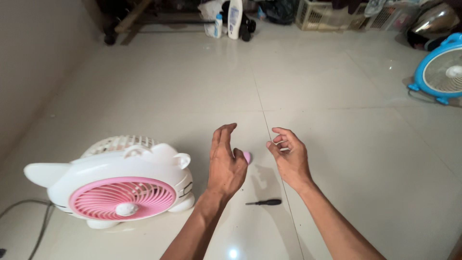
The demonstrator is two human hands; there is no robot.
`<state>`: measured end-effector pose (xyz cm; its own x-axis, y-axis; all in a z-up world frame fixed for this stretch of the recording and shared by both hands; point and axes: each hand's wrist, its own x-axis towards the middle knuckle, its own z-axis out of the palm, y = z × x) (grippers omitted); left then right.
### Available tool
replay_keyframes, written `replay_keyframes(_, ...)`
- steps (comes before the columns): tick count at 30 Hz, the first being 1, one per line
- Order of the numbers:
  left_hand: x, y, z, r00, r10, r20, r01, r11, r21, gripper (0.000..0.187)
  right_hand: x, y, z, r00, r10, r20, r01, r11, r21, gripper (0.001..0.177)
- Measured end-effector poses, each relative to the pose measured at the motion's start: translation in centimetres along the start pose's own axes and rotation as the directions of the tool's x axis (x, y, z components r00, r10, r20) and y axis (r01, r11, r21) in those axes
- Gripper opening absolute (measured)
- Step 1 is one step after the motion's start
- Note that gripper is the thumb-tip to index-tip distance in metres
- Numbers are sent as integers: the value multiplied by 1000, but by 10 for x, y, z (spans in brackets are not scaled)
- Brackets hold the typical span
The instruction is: The person assembles a Hello Kitty-themed electric fan by attaching the pink front grille, securing the central cap, and fastening the pink bow accessory to the side using a screwdriver and screws.
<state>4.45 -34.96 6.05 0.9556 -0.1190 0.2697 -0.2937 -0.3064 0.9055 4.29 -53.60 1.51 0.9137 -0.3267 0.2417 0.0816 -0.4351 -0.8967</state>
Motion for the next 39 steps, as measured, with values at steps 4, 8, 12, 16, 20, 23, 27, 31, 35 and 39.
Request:
replay_keyframes(4, 4, -62, 26, 999, -32, -29, 33, 999, 26, 60, 4, 32, 18, 996, 88, 31, -88, 996, 8, 37)
replay_keyframes(8, 6, -128, 42, 997, -35, -67, 44, 989, 141, 61, 7, 59, 37, 985, 160, 60, -159, 987, -23, 38)
replay_keyframes(12, 3, -184, 52, 995, -91, -33, 95, 976, 198, 65, 9, 81, 51, 961, 258, 101, -247, 963, -108, 42)
replay_keyframes(16, -2, -217, 58, 1000, 4, 6, -6, 960, 280, 70, 10, 98, 62, 968, 203, 149, -170, 964, -204, 46)
replay_keyframes(20, 3, -225, 63, 970, -234, 57, 200, 915, 350, 72, 10, 106, 69, 965, 180, 190, -107, 934, -341, 54)
replay_keyframes(23, 11, -222, 68, 962, -266, 63, 212, 873, 440, 73, 11, 107, 72, 962, 192, 193, -105, 916, -387, 57)
replay_keyframes(27, 11, -216, 69, 970, -236, 56, 176, 845, 505, 72, 10, 106, 76, 956, 191, 222, -83, 903, -421, 58)
replay_keyframes(31, 11, -211, 68, 959, -274, 77, 203, 848, 489, 71, 11, 107, 78, 951, 206, 233, -85, 893, -441, 59)
replay_keyframes(35, 12, -208, 66, 962, -265, 70, 201, 855, 478, 70, 13, 110, 80, 944, 239, 229, -118, 889, -442, 56)
replay_keyframes(39, 13, -196, 62, 985, -172, 24, 144, 886, 440, 66, 15, 111, 76, 967, 168, 191, -80, 914, -398, 55)
